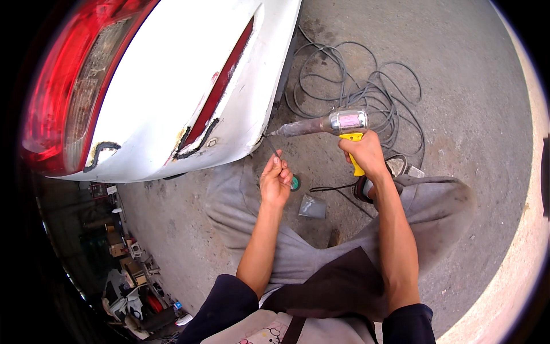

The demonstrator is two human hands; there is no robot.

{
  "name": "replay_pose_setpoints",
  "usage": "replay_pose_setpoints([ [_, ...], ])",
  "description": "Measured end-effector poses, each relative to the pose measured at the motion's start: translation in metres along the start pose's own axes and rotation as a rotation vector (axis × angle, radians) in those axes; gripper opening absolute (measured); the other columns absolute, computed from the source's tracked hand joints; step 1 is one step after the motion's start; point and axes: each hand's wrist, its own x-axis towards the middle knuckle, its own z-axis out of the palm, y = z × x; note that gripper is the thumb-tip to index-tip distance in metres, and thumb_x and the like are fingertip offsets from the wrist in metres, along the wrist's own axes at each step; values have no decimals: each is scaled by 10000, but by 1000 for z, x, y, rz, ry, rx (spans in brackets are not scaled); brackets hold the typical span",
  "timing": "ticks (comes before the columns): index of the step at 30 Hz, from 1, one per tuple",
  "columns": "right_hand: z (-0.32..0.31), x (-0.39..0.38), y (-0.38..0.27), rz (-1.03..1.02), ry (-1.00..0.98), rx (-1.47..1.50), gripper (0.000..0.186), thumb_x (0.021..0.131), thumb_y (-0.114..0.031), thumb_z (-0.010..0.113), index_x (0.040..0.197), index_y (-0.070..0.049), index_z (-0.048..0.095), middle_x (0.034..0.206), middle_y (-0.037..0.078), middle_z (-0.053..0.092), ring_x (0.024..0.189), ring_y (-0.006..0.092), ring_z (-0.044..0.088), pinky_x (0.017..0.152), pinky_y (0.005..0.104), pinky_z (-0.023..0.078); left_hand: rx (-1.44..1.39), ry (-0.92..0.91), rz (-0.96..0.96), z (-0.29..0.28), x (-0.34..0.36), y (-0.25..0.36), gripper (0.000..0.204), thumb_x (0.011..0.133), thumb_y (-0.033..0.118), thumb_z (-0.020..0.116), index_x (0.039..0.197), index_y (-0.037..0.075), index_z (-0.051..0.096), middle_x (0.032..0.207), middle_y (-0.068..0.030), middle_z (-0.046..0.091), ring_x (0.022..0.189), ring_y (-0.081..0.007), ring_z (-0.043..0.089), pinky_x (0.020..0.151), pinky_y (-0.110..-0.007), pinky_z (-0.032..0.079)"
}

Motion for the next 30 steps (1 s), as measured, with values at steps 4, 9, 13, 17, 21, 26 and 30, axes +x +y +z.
replay_pose_setpoints([
  [4,1,1,2,0,8,14,72,704,-53,609,738,8,594,597,28,559,486,108,521,454,266,403,6,6,5,0,0,0,310,974,162,530,1248,20,500,816,-59,530,606,-105,435,516,-233,369],
  [9,-1,-1,-1,6,2,10,73,705,-53,604,742,9,590,599,30,558,490,109,519,456,266,402,22,14,7,4,1,0,317,971,161,537,1252,18,501,803,-58,533,603,-103,435,513,-229,364],
  [13,0,-1,-1,10,1,24,76,704,-52,603,744,11,589,599,30,557,492,110,519,456,268,399,24,30,8,7,1,0,319,970,157,539,1253,17,501,801,-58,535,603,-102,438,510,-229,363],
  [17,0,0,-1,4,-5,5,82,704,-55,605,748,12,590,598,29,556,492,110,521,456,267,402,34,38,10,8,1,1,315,969,149,538,1253,18,503,801,-56,534,602,-101,440,509,-229,362],
  [21,0,-1,0,-3,5,16,80,706,-57,604,743,11,589,598,29,555,493,110,522,456,266,405,40,49,11,10,1,2,304,971,143,533,1248,20,510,797,-54,527,600,-100,436,508,-227,358],
  [26,0,-1,0,-15,13,4,69,707,-54,603,722,10,584,579,28,544,485,107,517,454,265,407,26,52,8,11,2,1,287,976,141,524,1233,14,521,793,-51,524,600,-99,430,507,-227,352],
  [30,-3,-2,-3,3,11,-29,72,712,-60,606,698,5,578,561,27,534,475,102,512,449,261,408,71,25,24,12,4,-2,292,965,143,545,1228,17,525,792,-54,528,597,-103,428,509,-226,350],
])
